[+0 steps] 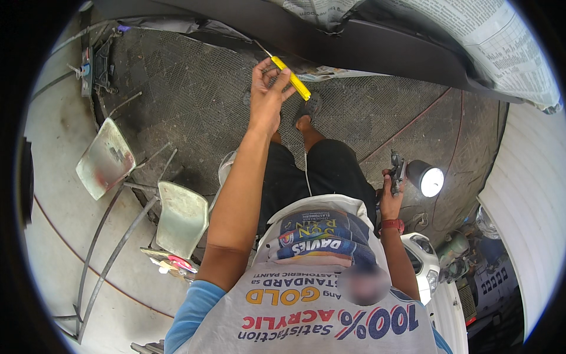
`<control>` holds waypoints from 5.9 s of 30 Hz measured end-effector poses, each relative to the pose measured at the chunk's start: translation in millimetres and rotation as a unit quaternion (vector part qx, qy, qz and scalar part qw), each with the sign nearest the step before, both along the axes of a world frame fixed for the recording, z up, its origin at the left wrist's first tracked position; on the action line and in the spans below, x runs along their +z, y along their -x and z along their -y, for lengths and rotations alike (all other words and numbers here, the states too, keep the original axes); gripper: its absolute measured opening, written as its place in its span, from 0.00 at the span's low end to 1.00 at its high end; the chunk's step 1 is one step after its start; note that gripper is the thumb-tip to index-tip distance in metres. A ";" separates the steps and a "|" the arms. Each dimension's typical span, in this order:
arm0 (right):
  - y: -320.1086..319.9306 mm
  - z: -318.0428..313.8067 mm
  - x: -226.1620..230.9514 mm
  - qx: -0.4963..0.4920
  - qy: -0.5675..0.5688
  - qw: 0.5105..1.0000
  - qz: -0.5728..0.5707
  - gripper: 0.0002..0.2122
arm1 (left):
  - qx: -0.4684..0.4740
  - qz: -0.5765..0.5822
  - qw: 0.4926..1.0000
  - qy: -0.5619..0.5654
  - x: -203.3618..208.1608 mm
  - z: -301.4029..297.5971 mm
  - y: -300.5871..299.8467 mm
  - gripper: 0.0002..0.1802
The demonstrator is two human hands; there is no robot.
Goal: The person uses a spray gun to apply white paint to a car bumper that is covered in newspaper and masking tape. The person walks around the bumper to reach different sections, briefly picks up a yellow utility knife, and continues spraying the surface.
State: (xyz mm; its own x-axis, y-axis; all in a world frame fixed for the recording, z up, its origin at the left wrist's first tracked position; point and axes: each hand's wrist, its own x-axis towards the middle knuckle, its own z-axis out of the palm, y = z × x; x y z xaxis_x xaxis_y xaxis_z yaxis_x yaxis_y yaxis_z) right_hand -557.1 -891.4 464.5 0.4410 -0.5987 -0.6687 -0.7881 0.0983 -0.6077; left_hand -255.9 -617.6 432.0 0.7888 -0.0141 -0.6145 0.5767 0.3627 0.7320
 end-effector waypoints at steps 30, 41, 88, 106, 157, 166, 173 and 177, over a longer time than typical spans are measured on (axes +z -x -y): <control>7.7 13.0 -9.6 0.019 -0.033 0.999 -0.018 0.20 | -0.029 -0.024 0.998 -0.052 -19.0 -6.8 13.6 0.32; 8.5 13.7 -12.7 0.018 -0.007 1.000 0.001 0.19 | -0.043 0.001 0.993 -0.109 -8.6 -15.7 11.5 0.34; -212.0 -171.1 54.9 0.275 -0.008 0.871 0.408 0.25 | -0.098 -0.161 0.940 0.286 19.5 -20.9 135.2 0.21; -178.8 -140.4 62.5 0.237 -0.039 0.884 0.401 0.25 | -0.048 0.018 0.998 0.047 20.8 -33.6 31.8 0.23; -142.0 -87.5 31.0 0.180 -0.052 0.934 0.305 0.36 | 0.015 0.024 0.999 -0.025 22.4 -7.2 -41.4 0.14; -138.5 -90.3 29.9 0.147 -0.079 0.943 0.287 0.37 | 0.016 0.027 0.999 -0.022 27.9 -7.7 -45.9 0.16; -136.2 -91.0 28.6 0.148 -0.070 0.943 0.291 0.36 | 0.060 0.046 0.997 -0.004 28.1 -8.7 -47.1 0.17; -135.2 -91.7 30.0 0.139 -0.069 0.944 0.291 0.36 | 0.084 0.034 0.996 0.014 32.2 -9.2 -49.4 0.16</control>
State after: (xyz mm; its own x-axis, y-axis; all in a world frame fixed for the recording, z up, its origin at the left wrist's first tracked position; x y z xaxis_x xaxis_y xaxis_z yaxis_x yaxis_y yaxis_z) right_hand -421.9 -799.7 494.5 0.8854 -0.3297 -0.3276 -0.3311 0.0471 -0.9424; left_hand -206.5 -608.4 464.3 0.8218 0.1053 -0.5600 0.4551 0.4700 0.7563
